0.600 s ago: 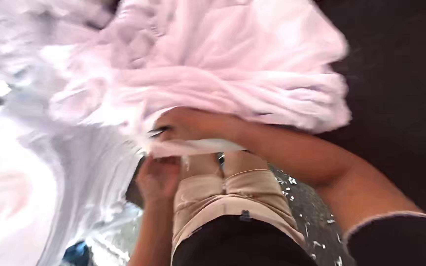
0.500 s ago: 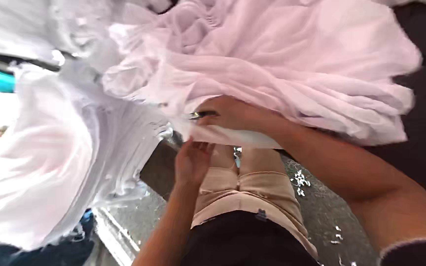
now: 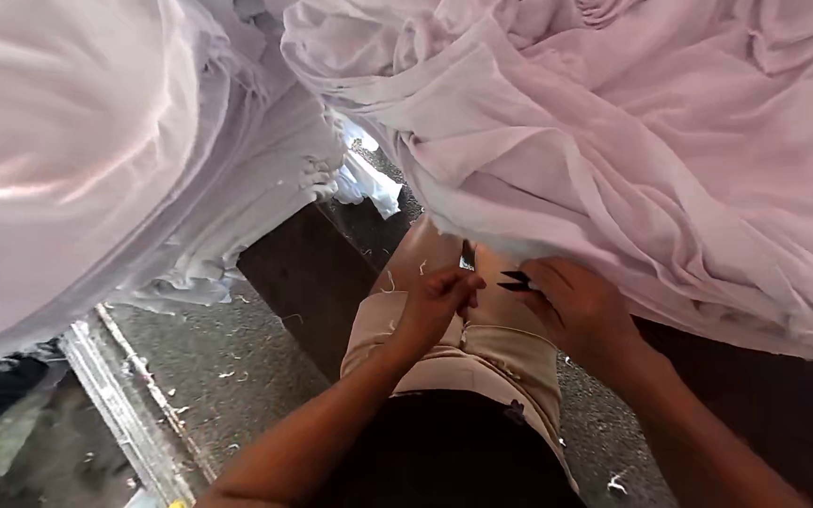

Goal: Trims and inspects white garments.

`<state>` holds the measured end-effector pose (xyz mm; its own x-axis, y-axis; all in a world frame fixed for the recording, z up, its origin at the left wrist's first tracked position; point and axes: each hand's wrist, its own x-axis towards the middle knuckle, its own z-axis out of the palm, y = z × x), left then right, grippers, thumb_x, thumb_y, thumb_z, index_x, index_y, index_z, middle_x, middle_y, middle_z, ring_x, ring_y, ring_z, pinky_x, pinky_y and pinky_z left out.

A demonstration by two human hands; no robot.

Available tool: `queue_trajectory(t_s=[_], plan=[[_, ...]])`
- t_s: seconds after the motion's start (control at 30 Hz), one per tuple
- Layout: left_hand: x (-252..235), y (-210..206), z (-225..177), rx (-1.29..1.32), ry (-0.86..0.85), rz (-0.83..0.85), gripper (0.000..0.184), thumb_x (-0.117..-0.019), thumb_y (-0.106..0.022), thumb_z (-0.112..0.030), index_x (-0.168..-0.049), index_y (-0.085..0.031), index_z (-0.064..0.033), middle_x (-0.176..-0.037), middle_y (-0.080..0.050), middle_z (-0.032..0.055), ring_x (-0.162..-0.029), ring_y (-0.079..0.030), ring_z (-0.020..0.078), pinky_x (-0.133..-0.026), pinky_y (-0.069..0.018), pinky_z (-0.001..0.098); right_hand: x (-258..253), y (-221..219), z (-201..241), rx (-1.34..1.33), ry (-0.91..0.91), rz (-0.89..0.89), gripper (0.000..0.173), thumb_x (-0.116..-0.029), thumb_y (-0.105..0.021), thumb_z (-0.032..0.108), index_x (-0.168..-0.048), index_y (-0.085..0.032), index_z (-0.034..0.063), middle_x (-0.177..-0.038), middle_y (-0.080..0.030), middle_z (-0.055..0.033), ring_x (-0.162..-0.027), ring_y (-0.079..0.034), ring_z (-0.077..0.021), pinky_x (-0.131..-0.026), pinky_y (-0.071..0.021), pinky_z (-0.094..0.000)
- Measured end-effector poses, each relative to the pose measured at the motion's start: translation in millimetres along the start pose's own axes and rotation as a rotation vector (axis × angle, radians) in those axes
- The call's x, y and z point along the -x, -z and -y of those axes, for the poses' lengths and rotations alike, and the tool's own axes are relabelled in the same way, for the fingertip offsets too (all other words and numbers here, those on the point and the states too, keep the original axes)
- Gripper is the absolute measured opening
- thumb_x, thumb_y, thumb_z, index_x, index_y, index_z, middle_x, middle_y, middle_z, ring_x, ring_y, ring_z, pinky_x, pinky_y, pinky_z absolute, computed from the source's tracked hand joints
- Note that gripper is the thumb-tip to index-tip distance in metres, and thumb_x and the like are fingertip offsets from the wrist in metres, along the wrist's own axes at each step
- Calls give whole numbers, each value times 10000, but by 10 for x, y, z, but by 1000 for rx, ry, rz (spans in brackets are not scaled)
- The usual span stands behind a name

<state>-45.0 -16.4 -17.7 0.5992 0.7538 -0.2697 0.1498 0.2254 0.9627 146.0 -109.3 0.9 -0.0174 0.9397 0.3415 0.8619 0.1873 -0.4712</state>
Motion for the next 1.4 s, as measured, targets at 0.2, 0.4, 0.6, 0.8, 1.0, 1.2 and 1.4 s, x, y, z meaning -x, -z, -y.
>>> queue_trajectory(t_s=[0.2, 0.4, 0.6, 0.8, 1.0, 1.2, 1.4], plan=[[-181, 184, 97, -115, 122, 84, 292, -1046, -530, -137, -1228, -615, 76, -1165, -662, 132, -1028, -652, 132, -939, -535, 328, 116, -192, 97, -59, -167, -13, 369, -1033, -572, 278, -1161, -710, -39, -1030, -735, -185, -800, -717, -258, -728, -600, -390], [-626, 444, 219, 395, 189, -163, 321, -1080, -459, -118, -1396, -482, -62, -1167, -641, 35, -990, -651, 113, -891, -542, 311, 61, -224, 235, -165, -195, 83, 331, -1023, -590, 263, -1137, -706, -25, -1006, -724, -164, -789, -704, -217, -698, -598, -355], [-520, 547, 125, 189, 139, -288, 99, -1020, -611, -116, -1094, -620, -51, -897, -645, -23, -780, -620, 40, -768, -541, 240, -3, -190, 378, -269, -241, 150, 401, -940, -699, 331, -1147, -716, -11, -977, -713, -160, -770, -681, -209, -671, -574, -352], [-574, 714, -195, 39, -249, -175, 78, -969, -618, -79, -1022, -602, -23, -864, -642, -22, -783, -637, 39, -772, -568, 270, -245, 33, 461, -415, -231, 478, 261, -984, -655, 193, -1141, -712, -7, -959, -710, -126, -762, -647, -137, -701, -549, -278], [-1235, 654, -716, 98, -458, 71, 303, -1056, -490, -128, -1275, -611, 43, -1215, -679, 82, -1120, -651, 111, -1019, -522, 325, -1013, 229, -85, 58, -201, 142, 317, -1005, -596, 105, -1302, -667, 17, -1337, -643, -212, -1069, -699, -348, -878, -572, -532], [-1150, 554, -411, -234, -477, -339, 319, -1022, -596, -175, -1201, -644, 84, -1132, -694, 197, -1064, -673, 219, -951, -538, 381, -1258, 131, -508, -18, -290, 6, 243, -1040, -578, 177, -1195, -715, 49, -1027, -738, -141, -844, -695, -234, -786, -556, -457], [-842, 227, 166, -122, -209, -283, 848, -979, -695, -167, -1588, -128, -7, -1537, -373, 278, -1246, -594, 330, -970, -547, 466, -1135, -13, -373, 126, -229, -54, 296, -988, -619, 69, -1269, -711, 71, -1277, -696, -175, -966, -726, -374, -748, -556, -589]])
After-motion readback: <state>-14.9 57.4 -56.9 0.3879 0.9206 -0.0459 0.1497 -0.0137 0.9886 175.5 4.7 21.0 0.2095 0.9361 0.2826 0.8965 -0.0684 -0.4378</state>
